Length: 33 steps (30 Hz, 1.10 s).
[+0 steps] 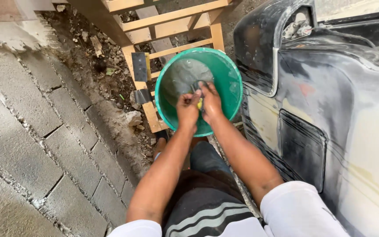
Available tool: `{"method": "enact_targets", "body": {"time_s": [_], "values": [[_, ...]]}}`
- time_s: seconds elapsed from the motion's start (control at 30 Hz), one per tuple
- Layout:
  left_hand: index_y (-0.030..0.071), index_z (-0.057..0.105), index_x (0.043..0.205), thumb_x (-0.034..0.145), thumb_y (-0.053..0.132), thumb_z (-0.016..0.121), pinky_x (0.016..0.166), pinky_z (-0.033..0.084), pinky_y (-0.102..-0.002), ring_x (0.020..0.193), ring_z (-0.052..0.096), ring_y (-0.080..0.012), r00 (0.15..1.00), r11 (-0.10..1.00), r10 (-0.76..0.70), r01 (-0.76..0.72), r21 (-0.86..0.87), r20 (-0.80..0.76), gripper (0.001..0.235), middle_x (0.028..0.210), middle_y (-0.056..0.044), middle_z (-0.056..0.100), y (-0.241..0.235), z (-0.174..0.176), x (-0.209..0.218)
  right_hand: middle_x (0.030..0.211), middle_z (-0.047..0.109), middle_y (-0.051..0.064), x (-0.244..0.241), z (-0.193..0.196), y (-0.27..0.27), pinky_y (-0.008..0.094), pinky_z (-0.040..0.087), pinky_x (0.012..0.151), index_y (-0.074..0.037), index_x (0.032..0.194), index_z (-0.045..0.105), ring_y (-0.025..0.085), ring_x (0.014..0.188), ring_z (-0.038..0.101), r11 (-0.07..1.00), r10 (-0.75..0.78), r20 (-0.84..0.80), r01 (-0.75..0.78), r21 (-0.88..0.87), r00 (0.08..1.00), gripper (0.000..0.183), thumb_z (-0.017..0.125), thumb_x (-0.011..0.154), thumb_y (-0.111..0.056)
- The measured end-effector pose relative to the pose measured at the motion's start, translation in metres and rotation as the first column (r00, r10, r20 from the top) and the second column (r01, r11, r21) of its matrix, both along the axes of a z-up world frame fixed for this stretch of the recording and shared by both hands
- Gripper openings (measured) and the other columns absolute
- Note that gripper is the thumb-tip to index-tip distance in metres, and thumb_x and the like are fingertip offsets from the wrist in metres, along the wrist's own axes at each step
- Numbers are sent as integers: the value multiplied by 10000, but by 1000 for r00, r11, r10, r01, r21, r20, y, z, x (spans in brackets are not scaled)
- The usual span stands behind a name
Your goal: The person sands the surface of a car door using a sanding block and a yellow sponge, periodically dipping the sponge into a green bucket of water. The person wipes the sanded area with the sponge and continues sanding different sections of the door.
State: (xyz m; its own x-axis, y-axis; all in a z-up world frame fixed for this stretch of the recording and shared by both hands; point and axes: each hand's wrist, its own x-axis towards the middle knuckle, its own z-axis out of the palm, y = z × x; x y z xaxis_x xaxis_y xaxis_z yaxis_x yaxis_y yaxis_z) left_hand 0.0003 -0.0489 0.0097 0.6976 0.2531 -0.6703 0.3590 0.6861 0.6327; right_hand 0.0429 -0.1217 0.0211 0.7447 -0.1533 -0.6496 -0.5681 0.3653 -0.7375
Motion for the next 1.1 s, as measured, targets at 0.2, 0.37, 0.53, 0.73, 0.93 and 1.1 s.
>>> {"method": "enact_targets", "body": {"time_s": [0.2, 0.37, 0.53, 0.73, 0.93, 1.1], "values": [[80, 519, 936, 897, 167, 819, 629, 432, -272, 721, 483, -93, 995, 974, 96, -99, 205, 21, 315, 813, 3, 537, 41, 13, -7, 1120, 732, 112, 4, -5, -11, 343, 546, 940, -33, 1240, 652, 210, 1036, 675, 700, 503, 107, -332, -632, 857, 328, 621, 1053, -300], [62, 476, 1028, 924, 146, 824, 793, 459, -279, 888, 510, -143, 981, 790, 48, -153, 594, 187, 373, 1008, -36, 539, 39, 39, -19, 1388, 605, 212, 52, -65, -15, 409, 426, 1081, -113, 1443, 548, 359, 1305, 554, 415, 612, -144, -471, -778, 777, 472, 652, 1028, -313], [68, 489, 1027, 930, 129, 812, 781, 476, -245, 894, 520, -118, 970, 849, -18, -113, 516, 242, 342, 1044, -17, 546, 41, 49, -26, 1383, 547, 268, 57, -142, -34, 447, 429, 1027, -52, 1511, 381, 415, 1272, 518, 143, 707, -277, -516, -845, 650, 842, 671, 720, -70], [92, 494, 986, 914, 99, 814, 654, 445, -202, 758, 470, -45, 976, 947, 0, -70, 313, 218, 328, 897, 32, 516, 42, 34, -25, 1336, 636, 224, 58, -134, -32, 462, 471, 1063, -92, 1452, 519, 376, 1259, 599, -286, 593, -740, -776, -562, 317, 645, 676, 827, -118], [93, 481, 966, 944, 61, 797, 615, 358, -207, 709, 402, -41, 972, 966, 56, -111, 235, 230, 318, 822, 44, 468, 39, 19, -24, 1200, 723, 170, 52, -33, -44, 429, 532, 1033, -114, 1115, 774, 366, 1150, 684, -430, 748, -644, -624, -653, 158, 230, 691, 937, -232], [102, 466, 964, 955, 30, 736, 667, 409, -199, 771, 479, -28, 957, 982, 125, -156, 104, 263, 280, 879, 50, 521, 41, 19, -21, 1183, 745, 148, 32, 68, -48, 416, 524, 977, -158, 1264, 722, 381, 1115, 680, 129, 884, -289, -786, -605, 367, 322, 628, 995, -309]]}}
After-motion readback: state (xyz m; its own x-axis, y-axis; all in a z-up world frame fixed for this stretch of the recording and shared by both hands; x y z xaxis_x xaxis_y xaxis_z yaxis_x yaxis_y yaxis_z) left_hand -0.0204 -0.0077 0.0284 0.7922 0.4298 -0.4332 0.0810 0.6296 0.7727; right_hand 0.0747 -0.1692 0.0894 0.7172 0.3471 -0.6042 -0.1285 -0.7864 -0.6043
